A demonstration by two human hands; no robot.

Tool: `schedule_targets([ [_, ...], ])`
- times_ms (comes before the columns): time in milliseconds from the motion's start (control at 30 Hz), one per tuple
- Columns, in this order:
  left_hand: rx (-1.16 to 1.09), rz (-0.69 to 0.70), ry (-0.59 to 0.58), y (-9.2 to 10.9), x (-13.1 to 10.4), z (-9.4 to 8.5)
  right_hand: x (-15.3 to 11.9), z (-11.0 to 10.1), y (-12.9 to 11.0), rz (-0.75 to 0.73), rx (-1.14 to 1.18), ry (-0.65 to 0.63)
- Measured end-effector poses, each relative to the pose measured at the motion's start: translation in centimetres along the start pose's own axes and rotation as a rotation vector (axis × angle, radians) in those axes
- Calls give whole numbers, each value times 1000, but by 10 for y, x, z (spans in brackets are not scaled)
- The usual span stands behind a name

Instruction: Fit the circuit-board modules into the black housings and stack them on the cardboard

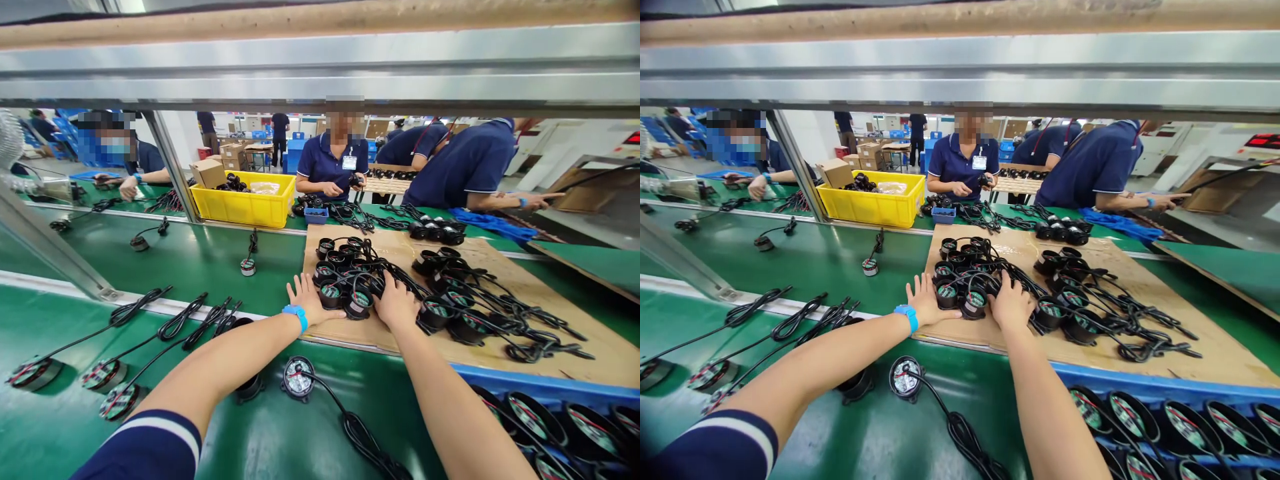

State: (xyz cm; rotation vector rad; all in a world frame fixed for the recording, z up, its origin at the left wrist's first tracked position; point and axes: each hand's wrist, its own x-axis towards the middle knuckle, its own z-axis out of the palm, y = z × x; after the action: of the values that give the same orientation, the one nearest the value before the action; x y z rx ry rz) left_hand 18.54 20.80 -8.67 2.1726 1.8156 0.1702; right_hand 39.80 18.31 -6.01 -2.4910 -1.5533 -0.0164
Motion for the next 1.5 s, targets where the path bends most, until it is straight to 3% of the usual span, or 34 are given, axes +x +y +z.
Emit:
schedule_targets([
  [333, 23, 38, 1, 16, 57, -5, 37, 16, -20, 170, 92, 142],
  [533, 0, 98, -31, 14, 100, -7, 62, 21, -20, 158, 114, 178],
  [667, -30, 123, -45, 10, 111, -9, 72, 17, -12, 82, 93, 118],
  [867, -68, 168, -59, 4, 99, -17, 75, 10, 1, -137, 51, -16],
  [1000, -85, 181, -26, 2, 74, -20, 84, 6, 4, -254, 58, -122],
  [1100, -83, 160, 26, -6, 52, -21, 89, -5, 16, -260, 67, -150],
  [1200, -57, 130, 117, -24, 36, -30, 84, -18, 33, -243, 108, -183],
  [1300, 0, 119, 205, -53, 32, -53, 64, -21, 42, -307, 210, -327],
  [1367, 43, 103, 233, -74, 37, -69, 45, -12, 35, -352, 285, -367],
  [1500, 100, 117, 129, -104, 50, -84, 19, 19, 0, -308, 364, -252],
])
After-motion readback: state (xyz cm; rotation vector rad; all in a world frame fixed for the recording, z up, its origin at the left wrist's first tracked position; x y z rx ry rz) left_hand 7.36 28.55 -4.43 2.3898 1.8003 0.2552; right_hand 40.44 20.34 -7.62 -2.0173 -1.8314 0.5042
